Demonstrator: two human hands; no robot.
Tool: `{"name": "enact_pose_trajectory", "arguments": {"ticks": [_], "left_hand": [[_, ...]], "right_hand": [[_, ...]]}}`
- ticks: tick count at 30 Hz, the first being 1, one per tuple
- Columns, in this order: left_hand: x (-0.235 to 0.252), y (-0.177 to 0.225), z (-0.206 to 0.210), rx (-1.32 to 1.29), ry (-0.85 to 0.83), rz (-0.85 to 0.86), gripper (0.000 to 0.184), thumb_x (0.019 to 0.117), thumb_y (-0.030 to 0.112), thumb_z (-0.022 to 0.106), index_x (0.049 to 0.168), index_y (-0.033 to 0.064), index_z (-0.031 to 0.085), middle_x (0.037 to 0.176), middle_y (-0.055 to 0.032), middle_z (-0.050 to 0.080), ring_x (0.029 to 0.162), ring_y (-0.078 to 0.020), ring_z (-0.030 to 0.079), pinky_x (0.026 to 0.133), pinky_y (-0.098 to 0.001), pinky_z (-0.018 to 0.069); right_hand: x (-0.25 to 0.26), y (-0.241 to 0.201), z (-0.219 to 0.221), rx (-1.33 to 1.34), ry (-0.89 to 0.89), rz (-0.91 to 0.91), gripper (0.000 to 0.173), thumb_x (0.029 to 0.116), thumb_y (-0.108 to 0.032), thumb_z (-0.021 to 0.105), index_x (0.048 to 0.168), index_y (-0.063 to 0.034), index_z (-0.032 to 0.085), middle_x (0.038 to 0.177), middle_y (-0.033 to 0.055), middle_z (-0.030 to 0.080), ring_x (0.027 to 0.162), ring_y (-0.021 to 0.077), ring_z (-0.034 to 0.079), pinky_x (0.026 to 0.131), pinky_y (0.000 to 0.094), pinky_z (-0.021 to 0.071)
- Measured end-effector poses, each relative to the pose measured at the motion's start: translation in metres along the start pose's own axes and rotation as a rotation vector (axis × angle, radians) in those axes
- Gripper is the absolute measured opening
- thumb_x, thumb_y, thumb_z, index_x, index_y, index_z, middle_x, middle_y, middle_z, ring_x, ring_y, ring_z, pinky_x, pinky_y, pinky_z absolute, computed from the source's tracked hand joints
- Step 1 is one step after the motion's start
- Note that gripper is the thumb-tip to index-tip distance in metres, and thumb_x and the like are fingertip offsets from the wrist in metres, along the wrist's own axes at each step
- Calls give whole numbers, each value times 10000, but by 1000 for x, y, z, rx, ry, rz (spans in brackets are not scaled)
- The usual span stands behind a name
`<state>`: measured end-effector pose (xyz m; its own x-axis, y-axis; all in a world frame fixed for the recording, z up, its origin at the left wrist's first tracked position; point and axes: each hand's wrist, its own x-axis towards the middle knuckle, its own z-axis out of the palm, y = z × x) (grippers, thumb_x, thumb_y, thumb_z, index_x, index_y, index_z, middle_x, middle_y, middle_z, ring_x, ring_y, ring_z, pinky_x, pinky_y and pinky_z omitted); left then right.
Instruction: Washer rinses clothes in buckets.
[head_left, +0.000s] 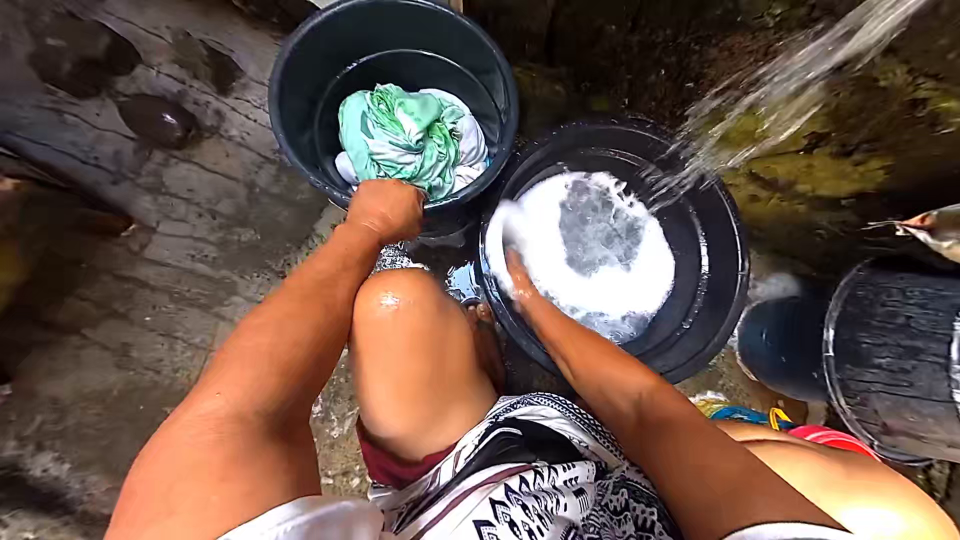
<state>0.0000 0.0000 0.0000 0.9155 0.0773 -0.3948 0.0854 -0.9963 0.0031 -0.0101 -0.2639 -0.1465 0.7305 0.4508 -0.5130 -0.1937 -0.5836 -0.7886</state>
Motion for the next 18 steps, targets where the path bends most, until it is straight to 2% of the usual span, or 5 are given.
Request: {"name": "enact_pose_trajectory", "arguments": {"ticks": [4,7,13,15,18], "left_hand": [[-8,-2,-6,-24,-19,18,296,997,296,642,951,10,703,947,-265,699,964,-501,674,758,-706,496],[-21,-18,-7,-2,-19,52,246,977,248,679,960,4,711,934,-271,694,958,-504,672,756,-711,502],[-88,-86,22,104,24,35,89,838,98,799,915,110,754,848,-198,718,847,-462,694,673,-687,521],[-117,-88,30,118,-38,-40,107,840,107,797,936,122,752,871,-184,722,865,-447,698,682,-670,530],[-163,-81,44,94,-125,-155,131,863,117,773,989,101,740,927,-201,721,911,-456,695,706,-666,528]], "right_hand": [[-81,66,-73,-272,-504,3,610,1134,-401,204,1576,-10,361,1619,204,380,1518,271,354,1271,466,253],[-129,77,-172,-909,-521,368,529,1124,-379,347,1438,-13,564,1491,243,531,1431,394,460,1186,607,324],[-141,89,-269,-978,500,490,861,836,-142,770,1570,13,346,1640,333,217,1510,567,168,1107,835,174],[-149,92,-271,-737,640,656,862,859,-172,745,1576,13,304,1575,289,377,1453,456,393,1108,667,392],[-152,120,-281,-62,770,656,696,895,-139,773,1458,91,436,1408,308,537,1299,402,551,1075,555,454]]}}
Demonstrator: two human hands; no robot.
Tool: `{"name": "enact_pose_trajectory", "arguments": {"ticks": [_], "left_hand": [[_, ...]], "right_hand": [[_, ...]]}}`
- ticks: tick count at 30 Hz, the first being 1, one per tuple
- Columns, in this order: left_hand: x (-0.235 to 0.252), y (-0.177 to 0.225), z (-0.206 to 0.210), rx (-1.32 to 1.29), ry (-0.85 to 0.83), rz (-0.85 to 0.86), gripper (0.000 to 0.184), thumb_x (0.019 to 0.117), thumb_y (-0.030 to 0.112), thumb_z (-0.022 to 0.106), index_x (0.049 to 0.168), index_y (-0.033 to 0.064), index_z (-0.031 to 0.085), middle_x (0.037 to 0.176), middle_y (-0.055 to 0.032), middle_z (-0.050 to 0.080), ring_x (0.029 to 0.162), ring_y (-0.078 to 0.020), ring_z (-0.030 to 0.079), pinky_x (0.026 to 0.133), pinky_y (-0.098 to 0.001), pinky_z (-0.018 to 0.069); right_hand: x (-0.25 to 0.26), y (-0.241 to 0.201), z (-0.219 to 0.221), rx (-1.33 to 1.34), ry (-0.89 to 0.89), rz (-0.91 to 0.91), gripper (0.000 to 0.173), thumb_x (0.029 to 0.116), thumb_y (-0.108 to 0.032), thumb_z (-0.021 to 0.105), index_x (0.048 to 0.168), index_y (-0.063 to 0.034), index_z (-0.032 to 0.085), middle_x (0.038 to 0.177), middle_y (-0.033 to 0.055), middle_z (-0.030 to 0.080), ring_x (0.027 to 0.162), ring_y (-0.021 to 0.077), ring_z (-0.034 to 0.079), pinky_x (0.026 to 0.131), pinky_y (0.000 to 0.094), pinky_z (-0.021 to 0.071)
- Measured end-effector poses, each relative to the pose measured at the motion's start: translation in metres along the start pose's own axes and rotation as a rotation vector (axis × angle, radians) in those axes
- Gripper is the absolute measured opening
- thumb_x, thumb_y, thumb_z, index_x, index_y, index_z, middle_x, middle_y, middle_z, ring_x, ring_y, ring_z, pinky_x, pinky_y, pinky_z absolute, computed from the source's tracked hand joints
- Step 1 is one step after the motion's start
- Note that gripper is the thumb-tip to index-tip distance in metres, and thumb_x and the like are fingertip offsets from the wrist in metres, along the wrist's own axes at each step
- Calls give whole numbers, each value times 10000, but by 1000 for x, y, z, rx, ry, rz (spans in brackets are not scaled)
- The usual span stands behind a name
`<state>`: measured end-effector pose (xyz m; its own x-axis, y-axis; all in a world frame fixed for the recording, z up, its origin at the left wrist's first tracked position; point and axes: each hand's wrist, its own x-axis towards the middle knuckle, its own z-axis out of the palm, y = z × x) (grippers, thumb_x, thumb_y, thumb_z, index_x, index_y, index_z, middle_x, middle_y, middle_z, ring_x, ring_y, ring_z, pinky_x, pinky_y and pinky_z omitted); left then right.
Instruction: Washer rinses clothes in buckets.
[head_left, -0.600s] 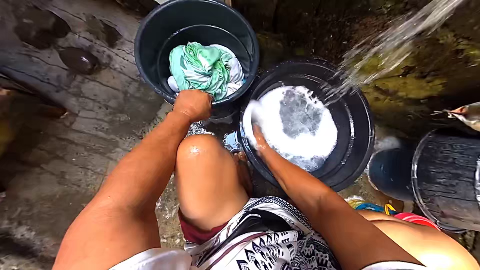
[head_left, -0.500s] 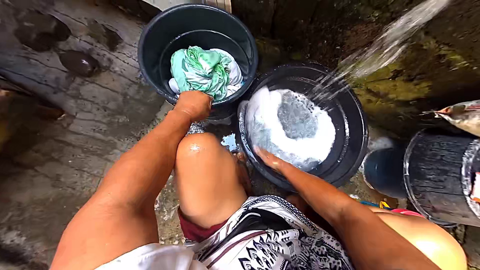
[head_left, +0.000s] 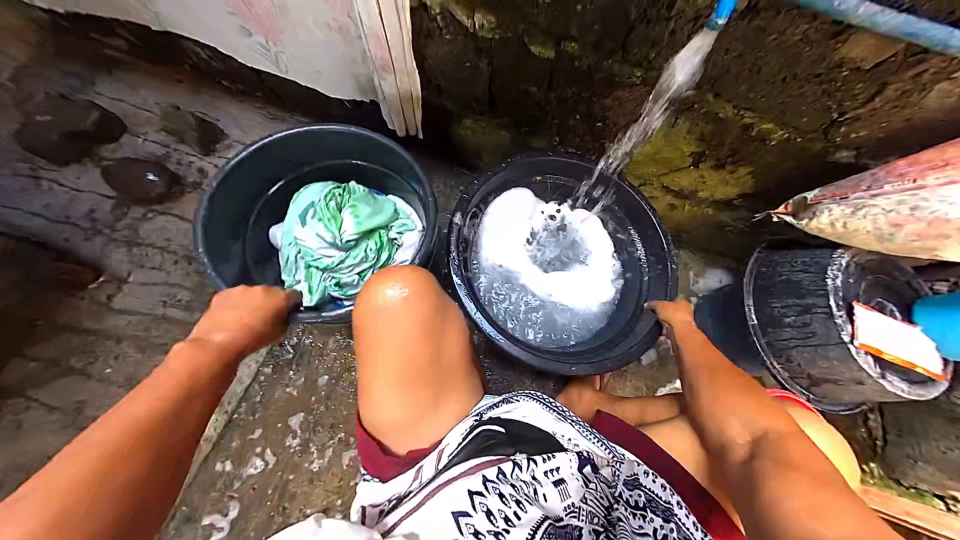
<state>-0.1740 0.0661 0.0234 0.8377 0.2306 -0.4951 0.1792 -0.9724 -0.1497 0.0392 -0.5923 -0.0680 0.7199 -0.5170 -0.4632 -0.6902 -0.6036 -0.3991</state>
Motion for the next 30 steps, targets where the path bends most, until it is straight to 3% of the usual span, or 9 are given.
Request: {"name": "enact_pose_trajectory", "arguments": {"ticks": [3,6,10,13,15,18,21,24,30], "left_hand": [[-50,17,17,-57,-61,-75,139,920,116,707,1032,34,724,1008,-269,708,977,-514,676,760,-711,513],[-94,46,24,-99,-128,-159,196,955,127,653,1070,-22,706,1060,-326,689,1030,-553,657,803,-735,497],[-126,74,37,-73,-242,-184,258,949,191,658,1121,6,711,1093,-293,702,1059,-521,663,831,-704,511],[-140,74,47,-104,-278,-144,289,936,255,682,1072,2,715,1053,-282,709,1038,-508,672,828,-701,511],[-143,69,54,-144,-287,-98,323,938,304,682,1076,14,712,1046,-269,712,1037,-494,674,840,-693,507],[-141,60,63,-232,-237,-53,342,926,337,703,1097,40,712,1092,-235,710,1040,-468,674,853,-686,507],[-139,57,66,-271,-221,-36,344,932,334,694,1121,47,708,1149,-217,698,1064,-452,669,864,-680,507],[-141,54,67,-295,-222,-30,335,936,314,692,1137,47,705,1166,-207,696,1081,-440,666,873,-673,506],[-148,52,71,-333,-145,-34,307,911,308,725,1028,25,700,1070,-196,707,1009,-418,687,826,-649,518]], "right_hand": [[1,6,-2,293,-51,55,547,881,-90,744,1373,34,539,1291,247,610,1141,346,624,947,549,527],[-23,-11,-9,429,-36,6,435,916,-117,705,1311,27,592,1253,224,628,1117,316,625,940,524,521],[-68,-43,-28,618,-18,-155,334,918,-114,709,1197,45,618,1094,205,658,943,270,655,832,474,557],[-104,-71,-38,745,-126,-329,197,936,-124,650,1098,-20,607,897,94,655,740,171,654,657,377,577],[-127,-95,-42,809,-201,-457,87,947,-84,598,1025,-60,569,812,42,646,666,134,661,597,331,589],[-146,-134,-38,803,-259,-635,130,930,-34,589,1056,-54,565,857,32,650,723,124,666,667,332,597],[-166,-179,-33,669,-298,-806,209,932,-89,631,1124,-29,574,890,26,656,760,107,672,720,337,606],[-195,-237,-20,552,-375,-899,218,952,-137,662,1126,-30,588,835,-7,638,686,79,647,660,301,593],[-240,-329,12,400,-602,-901,170,974,-167,659,1052,-59,553,787,37,659,576,135,653,516,316,583]]}}
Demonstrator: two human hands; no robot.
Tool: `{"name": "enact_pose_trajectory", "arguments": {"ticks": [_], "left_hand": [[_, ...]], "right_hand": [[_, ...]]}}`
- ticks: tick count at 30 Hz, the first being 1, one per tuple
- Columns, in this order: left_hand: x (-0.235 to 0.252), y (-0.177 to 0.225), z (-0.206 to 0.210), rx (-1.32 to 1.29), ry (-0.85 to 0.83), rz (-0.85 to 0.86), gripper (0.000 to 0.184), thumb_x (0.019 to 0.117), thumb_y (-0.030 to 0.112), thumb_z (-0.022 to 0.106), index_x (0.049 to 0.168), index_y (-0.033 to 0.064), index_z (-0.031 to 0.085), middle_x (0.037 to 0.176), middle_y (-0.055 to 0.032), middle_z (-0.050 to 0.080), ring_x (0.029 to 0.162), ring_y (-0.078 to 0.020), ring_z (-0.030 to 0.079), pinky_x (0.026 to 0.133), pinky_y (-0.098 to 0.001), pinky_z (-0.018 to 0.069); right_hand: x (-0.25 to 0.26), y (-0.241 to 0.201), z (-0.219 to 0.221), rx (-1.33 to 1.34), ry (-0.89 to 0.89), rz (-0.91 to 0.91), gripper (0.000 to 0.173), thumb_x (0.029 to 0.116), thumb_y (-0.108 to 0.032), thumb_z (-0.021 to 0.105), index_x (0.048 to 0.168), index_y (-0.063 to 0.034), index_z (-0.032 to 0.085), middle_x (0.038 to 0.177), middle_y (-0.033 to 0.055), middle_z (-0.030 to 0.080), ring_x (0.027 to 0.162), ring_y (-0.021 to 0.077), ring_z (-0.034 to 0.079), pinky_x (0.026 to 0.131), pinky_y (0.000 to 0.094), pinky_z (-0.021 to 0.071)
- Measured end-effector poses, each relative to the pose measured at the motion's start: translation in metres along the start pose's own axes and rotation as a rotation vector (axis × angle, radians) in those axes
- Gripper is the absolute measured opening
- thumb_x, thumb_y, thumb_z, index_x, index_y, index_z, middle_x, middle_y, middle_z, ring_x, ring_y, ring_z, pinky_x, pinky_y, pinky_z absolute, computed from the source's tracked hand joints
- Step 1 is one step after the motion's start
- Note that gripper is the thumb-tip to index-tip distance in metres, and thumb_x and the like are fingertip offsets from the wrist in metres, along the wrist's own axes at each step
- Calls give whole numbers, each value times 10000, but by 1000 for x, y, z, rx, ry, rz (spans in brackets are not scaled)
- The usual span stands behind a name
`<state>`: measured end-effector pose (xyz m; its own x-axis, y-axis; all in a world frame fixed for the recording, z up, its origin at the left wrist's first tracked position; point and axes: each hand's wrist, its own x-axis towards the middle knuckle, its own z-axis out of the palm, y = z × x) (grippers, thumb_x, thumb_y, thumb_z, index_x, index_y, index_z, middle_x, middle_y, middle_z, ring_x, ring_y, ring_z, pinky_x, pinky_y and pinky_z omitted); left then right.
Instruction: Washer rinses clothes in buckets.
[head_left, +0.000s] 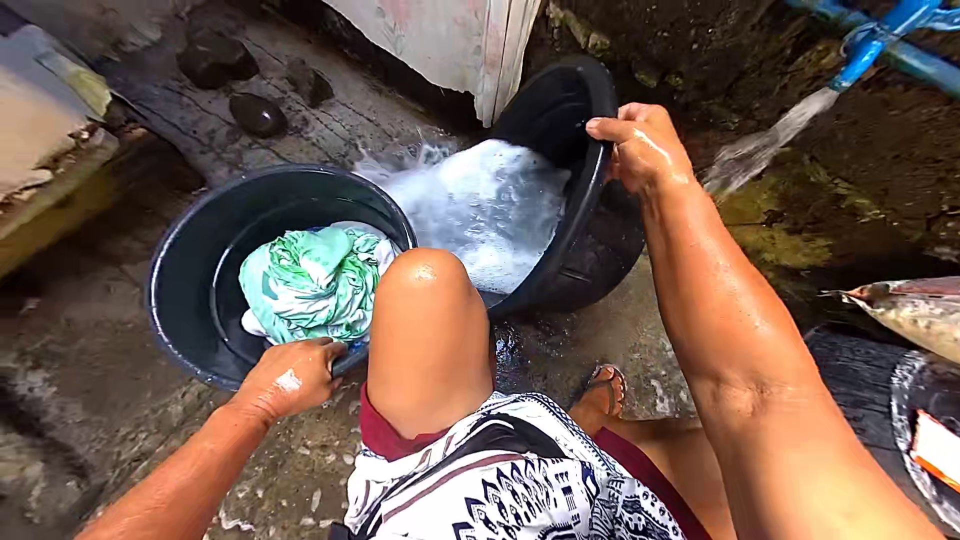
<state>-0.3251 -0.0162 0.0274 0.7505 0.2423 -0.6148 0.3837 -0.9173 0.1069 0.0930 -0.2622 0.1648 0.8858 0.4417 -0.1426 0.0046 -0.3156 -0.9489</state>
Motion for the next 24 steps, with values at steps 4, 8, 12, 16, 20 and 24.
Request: {"name": "enact_pose_trajectory", "arguments": {"ticks": [4,8,12,16,20,24], "left_hand": [[0,-2,5,-2,54,6,290,886,298,753,982,29,703,1023,-190,714,962,-416,698,791,-642,524],[7,3,5,35,42,9,263,887,295,745,965,46,709,1012,-177,720,942,-407,705,762,-638,533],[13,10,4,67,35,40,251,887,280,741,981,49,715,1014,-178,718,938,-407,706,743,-633,537],[15,7,7,55,82,74,247,870,278,767,955,51,722,982,-180,719,898,-415,709,702,-638,534],[14,9,3,63,24,49,251,887,286,744,966,50,712,1005,-175,715,933,-409,706,731,-629,538],[15,5,3,59,16,49,263,896,302,732,1003,63,719,1031,-161,718,949,-397,706,750,-620,547]], "right_hand": [[-21,21,-32,-3,34,-39,154,976,-201,658,1030,-93,562,752,-15,650,563,90,636,518,284,574],[-106,101,-105,132,249,25,248,957,-178,623,1189,-100,585,934,-1,689,785,114,690,710,345,615],[-174,207,-136,244,724,369,185,960,-52,557,1137,2,554,927,101,631,783,174,652,695,385,587],[-196,247,-126,297,890,398,162,926,-14,574,1087,0,556,912,107,620,776,170,648,687,368,582],[-172,198,-101,266,877,185,167,926,22,585,1089,7,550,876,83,626,750,141,660,699,333,597],[-133,130,-86,39,681,7,225,928,-78,682,1114,15,595,882,72,669,771,141,686,739,358,609]]}}
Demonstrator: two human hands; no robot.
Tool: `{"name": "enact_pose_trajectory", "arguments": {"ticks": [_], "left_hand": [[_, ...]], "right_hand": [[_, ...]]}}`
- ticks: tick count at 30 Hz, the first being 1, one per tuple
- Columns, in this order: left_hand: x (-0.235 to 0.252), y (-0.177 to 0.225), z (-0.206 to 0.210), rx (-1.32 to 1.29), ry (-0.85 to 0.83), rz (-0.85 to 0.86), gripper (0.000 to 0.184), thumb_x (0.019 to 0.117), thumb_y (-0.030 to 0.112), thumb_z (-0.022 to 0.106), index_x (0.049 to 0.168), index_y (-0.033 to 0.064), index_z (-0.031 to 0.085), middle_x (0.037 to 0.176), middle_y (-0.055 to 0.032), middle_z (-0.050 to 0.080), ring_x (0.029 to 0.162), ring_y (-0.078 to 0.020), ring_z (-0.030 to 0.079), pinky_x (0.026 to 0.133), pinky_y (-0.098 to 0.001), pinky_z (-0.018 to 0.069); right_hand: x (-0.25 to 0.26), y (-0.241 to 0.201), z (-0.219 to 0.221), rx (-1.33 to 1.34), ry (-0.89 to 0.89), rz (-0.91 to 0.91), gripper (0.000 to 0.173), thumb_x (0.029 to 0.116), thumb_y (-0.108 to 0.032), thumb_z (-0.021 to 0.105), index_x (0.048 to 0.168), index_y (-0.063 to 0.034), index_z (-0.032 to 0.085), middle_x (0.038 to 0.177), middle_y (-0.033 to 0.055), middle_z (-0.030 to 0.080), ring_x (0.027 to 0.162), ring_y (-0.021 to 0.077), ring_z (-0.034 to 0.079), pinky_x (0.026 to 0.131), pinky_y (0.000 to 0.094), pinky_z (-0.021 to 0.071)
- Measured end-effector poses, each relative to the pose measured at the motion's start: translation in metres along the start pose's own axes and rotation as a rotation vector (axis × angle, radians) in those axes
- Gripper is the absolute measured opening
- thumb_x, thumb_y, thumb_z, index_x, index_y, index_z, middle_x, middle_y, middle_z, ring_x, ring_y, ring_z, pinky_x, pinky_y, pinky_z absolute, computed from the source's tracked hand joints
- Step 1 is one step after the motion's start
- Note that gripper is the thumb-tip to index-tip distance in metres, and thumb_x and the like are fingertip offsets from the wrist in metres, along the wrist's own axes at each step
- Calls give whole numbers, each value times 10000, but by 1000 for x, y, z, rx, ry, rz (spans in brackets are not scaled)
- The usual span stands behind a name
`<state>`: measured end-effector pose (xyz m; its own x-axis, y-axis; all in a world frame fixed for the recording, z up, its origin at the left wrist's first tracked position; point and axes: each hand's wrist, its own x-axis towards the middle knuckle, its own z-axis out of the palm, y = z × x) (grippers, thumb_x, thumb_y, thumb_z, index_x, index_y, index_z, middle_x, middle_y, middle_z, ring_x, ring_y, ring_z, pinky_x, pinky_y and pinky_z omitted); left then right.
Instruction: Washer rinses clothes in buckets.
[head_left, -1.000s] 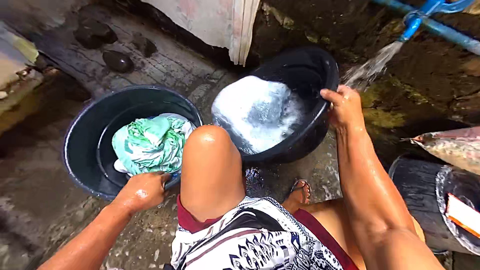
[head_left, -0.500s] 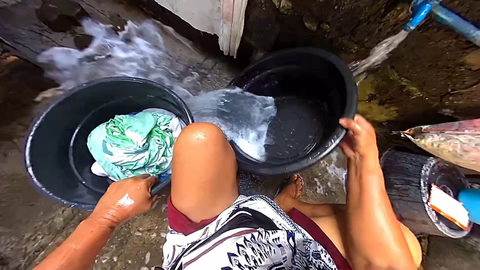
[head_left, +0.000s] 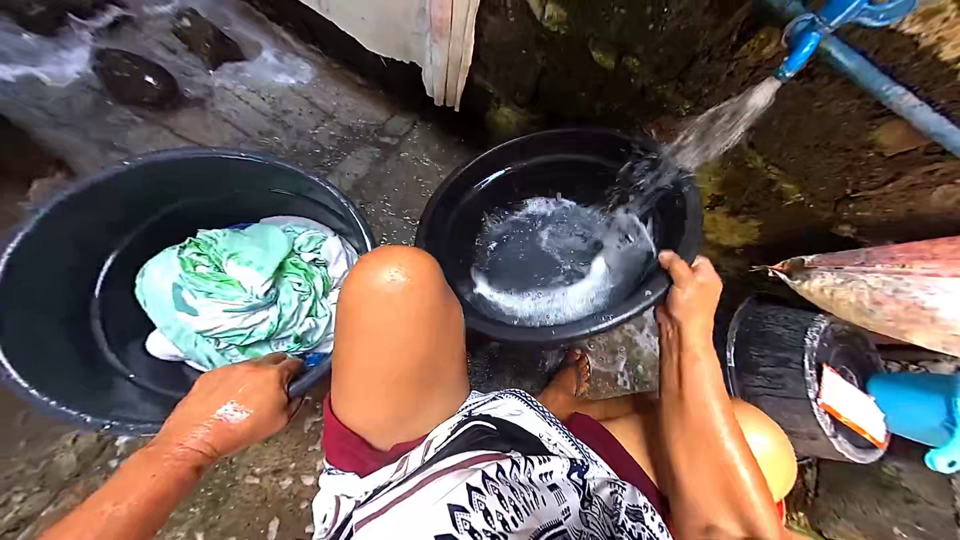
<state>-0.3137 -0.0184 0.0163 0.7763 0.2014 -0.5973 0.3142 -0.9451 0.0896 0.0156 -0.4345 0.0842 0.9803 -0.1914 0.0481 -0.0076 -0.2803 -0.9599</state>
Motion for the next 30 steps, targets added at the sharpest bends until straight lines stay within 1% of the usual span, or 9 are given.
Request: {"name": "enact_pose_trajectory", "arguments": {"ticks": [2,4,10,14,19,22,25,27,30], "left_hand": [[-2,-1,-1,-9,-21,-4,284,910,321,723,1031,64,713,1049,-156,714,971,-389,703,771,-616,544],[-4,0,-5,-31,-39,-9,309,925,335,714,1056,55,708,1073,-171,710,999,-398,695,799,-625,535],[-5,0,-11,-76,-90,-10,330,943,336,670,1102,49,696,1115,-179,696,1056,-402,676,850,-623,522],[-2,1,-13,-94,-113,-7,345,948,348,644,1103,44,691,1131,-180,693,1059,-407,671,860,-620,521],[-5,-2,-13,-118,-119,9,367,946,330,649,1145,23,677,1150,-197,680,1074,-416,663,870,-626,516],[-8,-6,-9,-128,-86,16,351,944,322,649,1131,28,682,1132,-189,685,1056,-407,669,852,-622,521],[-10,-4,-9,-137,-74,10,342,941,312,655,1125,25,683,1125,-191,688,1053,-410,669,855,-623,518],[-10,-2,-11,-133,-72,10,336,943,303,651,1117,16,677,1120,-195,685,1052,-413,667,853,-622,516],[-8,0,-10,-117,-62,16,319,941,296,650,1103,22,676,1118,-184,685,1042,-401,670,842,-618,517]], "right_hand": [[11,-36,31,-167,-86,-70,311,919,-208,722,1111,1,593,884,63,640,774,137,659,743,378,587],[24,-67,70,-307,-138,-138,358,905,-258,734,1082,20,596,868,91,604,770,169,616,746,414,552],[20,-132,180,-610,-323,-239,357,927,-244,704,1138,35,636,1018,228,665,973,363,650,848,584,506],[-26,-176,239,-776,-502,-421,381,941,-218,654,1214,44,609,1127,260,667,1099,416,646,904,626,500],[-116,-212,307,-1012,-798,-709,403,955,-226,598,1292,-8,558,1100,230,696,1071,411,684,816,618,526],[-152,-212,328,-1056,-967,-880,412,950,-233,614,1311,-37,576,1094,208,708,1063,409,689,805,619,528],[-168,-205,332,-1046,-1076,-990,378,944,-221,630,1275,-42,593,1062,207,709,1035,413,693,781,616,529],[-165,-201,326,-1038,-1077,-1012,347,947,-222,617,1250,-52,594,1026,196,711,1003,407,700,750,602,531],[-137,-195,304,-995,-995,-954,351,963,-252,587,1254,-57,599,1001,220,708,967,448,700,725,644,523]]}}
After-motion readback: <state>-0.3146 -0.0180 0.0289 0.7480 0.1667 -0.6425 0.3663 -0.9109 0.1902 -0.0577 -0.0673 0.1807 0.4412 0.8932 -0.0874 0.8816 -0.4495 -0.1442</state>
